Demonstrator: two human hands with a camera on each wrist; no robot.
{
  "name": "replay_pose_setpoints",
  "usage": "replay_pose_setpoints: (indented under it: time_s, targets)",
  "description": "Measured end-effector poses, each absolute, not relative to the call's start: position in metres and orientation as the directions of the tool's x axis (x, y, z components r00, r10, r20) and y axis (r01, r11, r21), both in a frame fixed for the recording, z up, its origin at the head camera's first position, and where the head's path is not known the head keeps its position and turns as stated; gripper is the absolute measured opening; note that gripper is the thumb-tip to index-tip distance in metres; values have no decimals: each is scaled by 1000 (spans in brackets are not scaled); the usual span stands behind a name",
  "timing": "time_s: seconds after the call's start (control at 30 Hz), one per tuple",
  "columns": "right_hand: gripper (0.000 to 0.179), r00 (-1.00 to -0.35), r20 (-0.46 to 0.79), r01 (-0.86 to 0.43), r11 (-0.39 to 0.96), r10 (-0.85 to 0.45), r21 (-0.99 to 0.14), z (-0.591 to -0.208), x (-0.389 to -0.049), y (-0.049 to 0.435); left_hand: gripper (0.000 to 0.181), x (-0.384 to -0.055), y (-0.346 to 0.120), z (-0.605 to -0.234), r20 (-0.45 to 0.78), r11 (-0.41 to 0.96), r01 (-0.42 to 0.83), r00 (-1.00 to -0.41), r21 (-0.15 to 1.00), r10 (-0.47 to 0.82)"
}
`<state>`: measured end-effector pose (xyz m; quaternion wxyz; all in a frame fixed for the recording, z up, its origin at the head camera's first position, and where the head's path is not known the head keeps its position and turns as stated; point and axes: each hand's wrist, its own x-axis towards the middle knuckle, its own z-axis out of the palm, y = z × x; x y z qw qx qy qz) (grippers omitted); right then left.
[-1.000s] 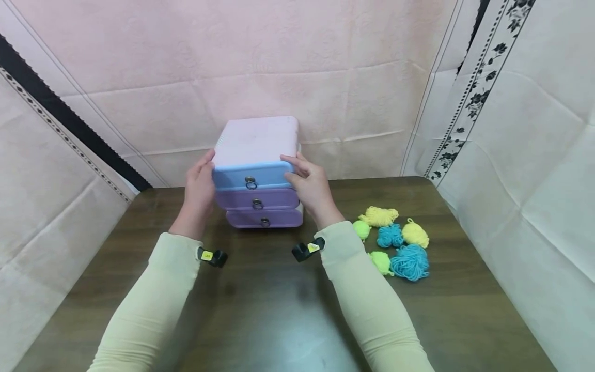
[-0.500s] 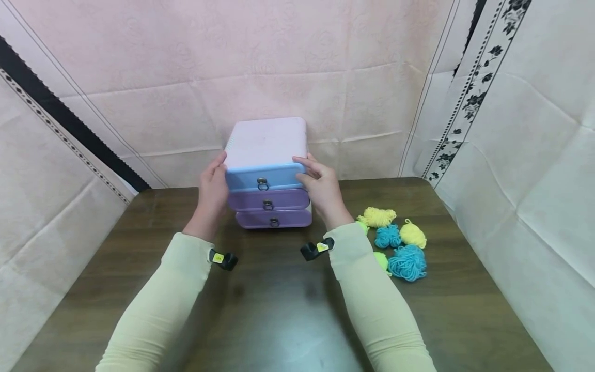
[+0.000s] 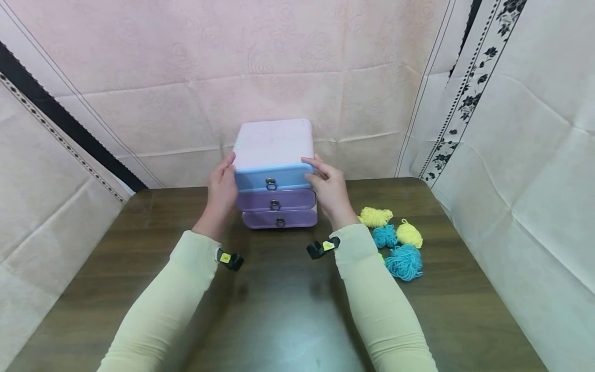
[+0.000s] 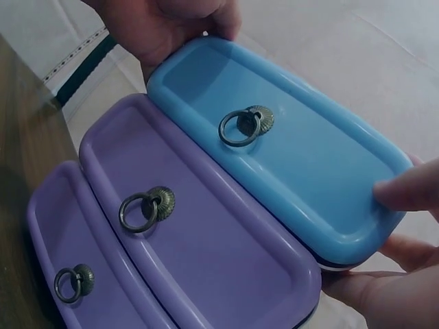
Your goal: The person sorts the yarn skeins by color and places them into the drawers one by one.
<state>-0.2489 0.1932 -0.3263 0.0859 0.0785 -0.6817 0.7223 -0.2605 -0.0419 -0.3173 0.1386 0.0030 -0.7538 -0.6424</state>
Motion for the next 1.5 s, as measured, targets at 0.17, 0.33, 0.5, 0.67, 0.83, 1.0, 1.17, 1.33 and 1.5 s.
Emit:
replay_pose_setpoints:
  time_s: [0.17, 0.33, 0.5, 0.67, 0.83, 1.0, 1.17, 1.33, 1.5]
  targets:
    - [38, -974, 227, -227, -52, 18, -972, -331, -252, 199, 43, -262, -38, -319, 206, 195, 172, -964, 966, -170]
    - [39, -974, 224, -225, -47, 26, -973, -333, -255, 204, 43, -265, -35, -322, 206, 215, 169, -965, 962, -162]
    - [39, -971, 239, -240, -59, 27, -969, -336, -258, 208, 43, -269, -31, -324, 223, 210, 188, -961, 960, -162]
    - [39, -969, 245, -246, -109, 26, -963, -338, -263, 212, 42, -271, -28, -323, 237, 204, 204, -959, 957, -154]
    - [39, -968, 247, -250, -122, 41, -960, -340, -266, 216, 43, -273, -25, -321, 232, 200, 203, -964, 959, -131]
    - [39, -964, 263, -266, -99, 38, -959, -343, -266, 217, 43, -274, -27, -321, 219, 211, 189, -968, 959, -126]
    - [41, -958, 287, -287, -31, 18, -957, -349, -266, 216, 41, -276, -35, -322, 161, 111, 148, -980, 983, -117]
    - [45, -952, 304, -301, 74, 23, -951, -359, -267, 215, 39, -279, -46, -321, 78, 12, 77, -989, 997, -125]
    - [47, -957, 287, -281, 119, 34, -952, -354, -258, 212, 38, -285, -58, -319, 30, -8, 31, -997, 999, -70]
